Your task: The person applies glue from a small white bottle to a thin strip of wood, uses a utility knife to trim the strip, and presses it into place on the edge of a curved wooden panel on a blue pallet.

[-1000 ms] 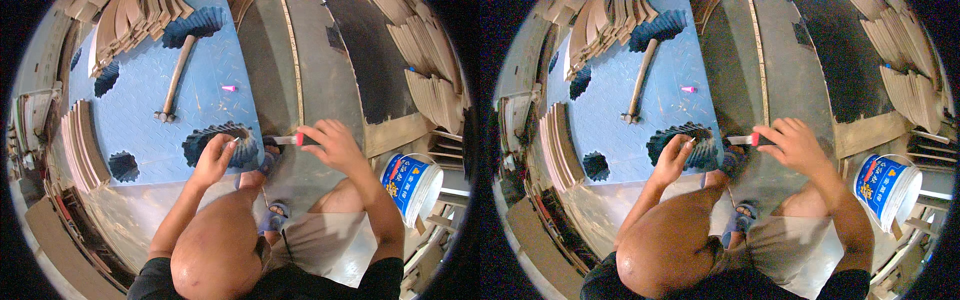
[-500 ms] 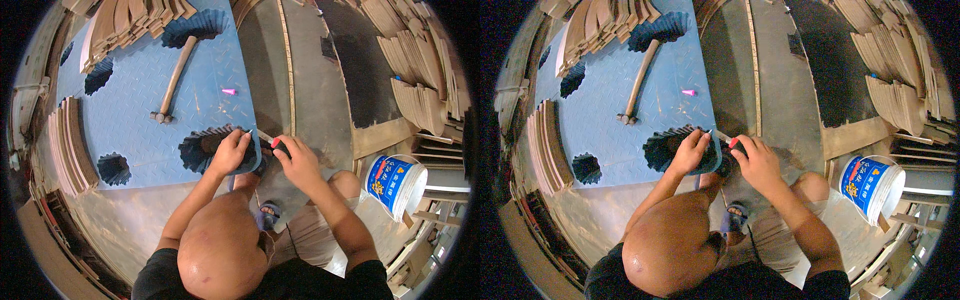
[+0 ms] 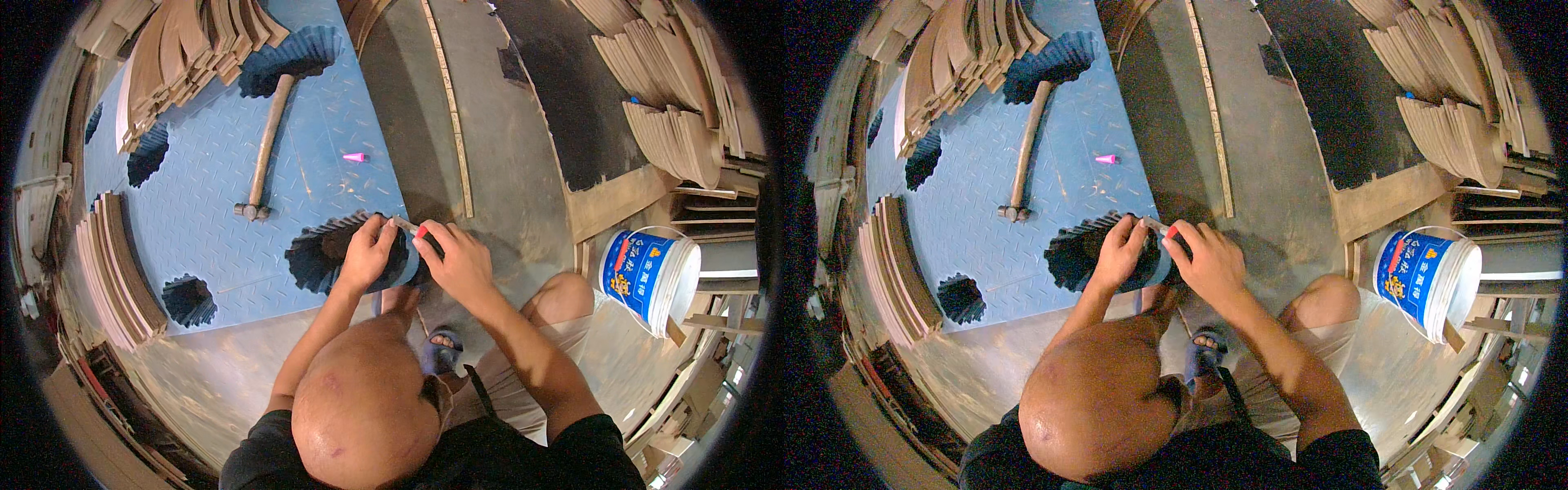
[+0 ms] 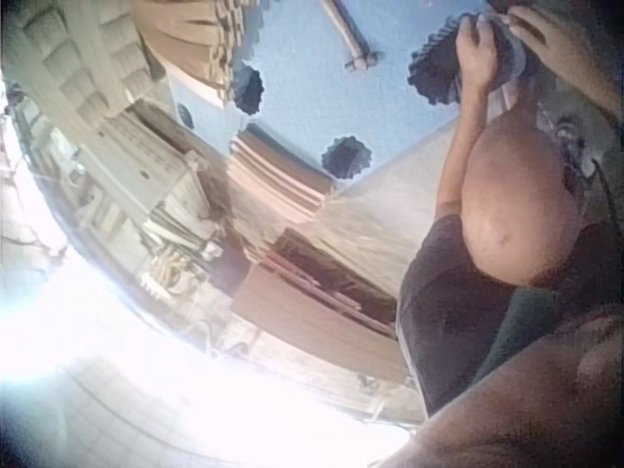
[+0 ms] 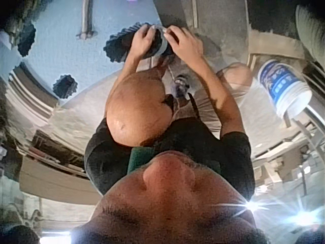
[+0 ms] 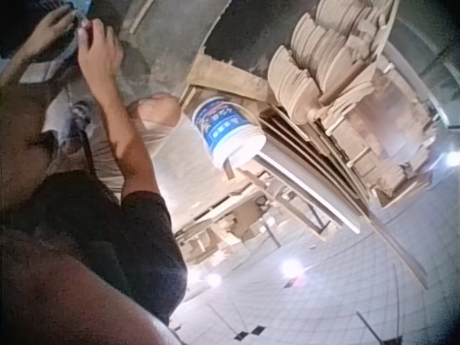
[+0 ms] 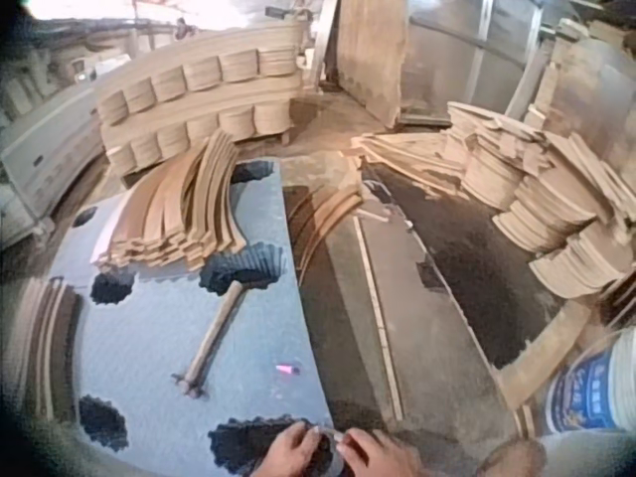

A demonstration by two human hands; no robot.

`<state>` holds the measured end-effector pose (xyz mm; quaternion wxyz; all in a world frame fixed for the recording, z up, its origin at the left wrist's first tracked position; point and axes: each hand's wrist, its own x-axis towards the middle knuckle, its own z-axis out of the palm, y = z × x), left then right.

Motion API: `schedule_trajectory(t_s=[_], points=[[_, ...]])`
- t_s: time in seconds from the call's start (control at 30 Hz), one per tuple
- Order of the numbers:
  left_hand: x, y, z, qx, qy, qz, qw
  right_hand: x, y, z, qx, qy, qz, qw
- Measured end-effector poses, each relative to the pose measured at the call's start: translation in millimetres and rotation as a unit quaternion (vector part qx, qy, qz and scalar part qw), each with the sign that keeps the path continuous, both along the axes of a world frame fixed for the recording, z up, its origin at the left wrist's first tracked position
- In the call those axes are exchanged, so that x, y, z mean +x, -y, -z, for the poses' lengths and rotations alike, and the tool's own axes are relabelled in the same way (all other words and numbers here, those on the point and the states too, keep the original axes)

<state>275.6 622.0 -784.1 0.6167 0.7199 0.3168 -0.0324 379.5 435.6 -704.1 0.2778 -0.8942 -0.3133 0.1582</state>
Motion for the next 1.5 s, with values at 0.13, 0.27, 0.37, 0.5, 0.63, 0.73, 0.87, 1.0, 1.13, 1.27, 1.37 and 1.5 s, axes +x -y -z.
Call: schedule_trajectory(t_s=[0.13, 0.27, 0.37, 0.5, 0.63, 0.73, 0.87, 1.0, 1.13, 1.27, 1.37, 1.5], points=[[3.7, 1.3, -7.2, 0.009, 0.011, -0.005, 1.0, 2.2, -0.4, -0.1, -0.005, -0.006, -0.005, 1.0], [3.2, 1.5, 1.7, -0.014, 0.031, -0.017, 0.999, 0.5, -3.8, -0.4, -0.017, 0.009, -0.002, 1.0], [1.9, 2.0, 2.8, -0.025, 0.009, -0.017, 0.999, -0.9, -5.7, -1.4, -0.024, 0.015, 0.017, 0.999], [5.3, 3.3, -8.5, -0.04, 0.03, -0.017, 0.999, 3.7, -7.0, -11.0, -0.063, -0.023, 0.015, 0.998], [4.9, 1.7, -9.6, -0.035, 0.006, -0.005, 0.999, 5.6, -8.2, -13.5, -0.079, -0.031, 0.016, 0.996], [2.8, 1.4, -5.7, -0.034, 0.01, -0.004, 0.999, 4.3, -11.3, -15.7, -0.089, -0.044, 0.03, 0.995], [-0.2, 2.7, -1.4, -0.027, 0.031, -0.006, 0.999, 5.2, -16.0, -22.4, -0.107, -0.082, 0.049, 0.99], [0.5, 3.3, 0.5, -0.019, 0.04, -0.005, 0.999, 7.6, -17.2, -23.0, -0.112, -0.099, 0.054, 0.987], [-1.0, 1.4, 3.8, -0.037, 0.025, -0.004, 0.999, 7.2, -17.3, -16.3, -0.097, -0.058, 0.049, 0.992], [0.1, 1.9, 1.5, -0.031, 0.036, -0.008, 0.999, 12.4, -23.1, -16.4, -0.115, -0.072, 0.048, 0.99], [2.9, 3.2, -5.9, -0.036, 0.025, -0.01, 0.999, 13.6, -20.6, -13.1, -0.108, -0.08, 0.051, 0.99], [2.6, 3.6, -9.8, -0.05, 0.022, -0.015, 0.998, 18.5, -15.4, -12.0, -0.077, -0.146, 0.063, 0.984]])
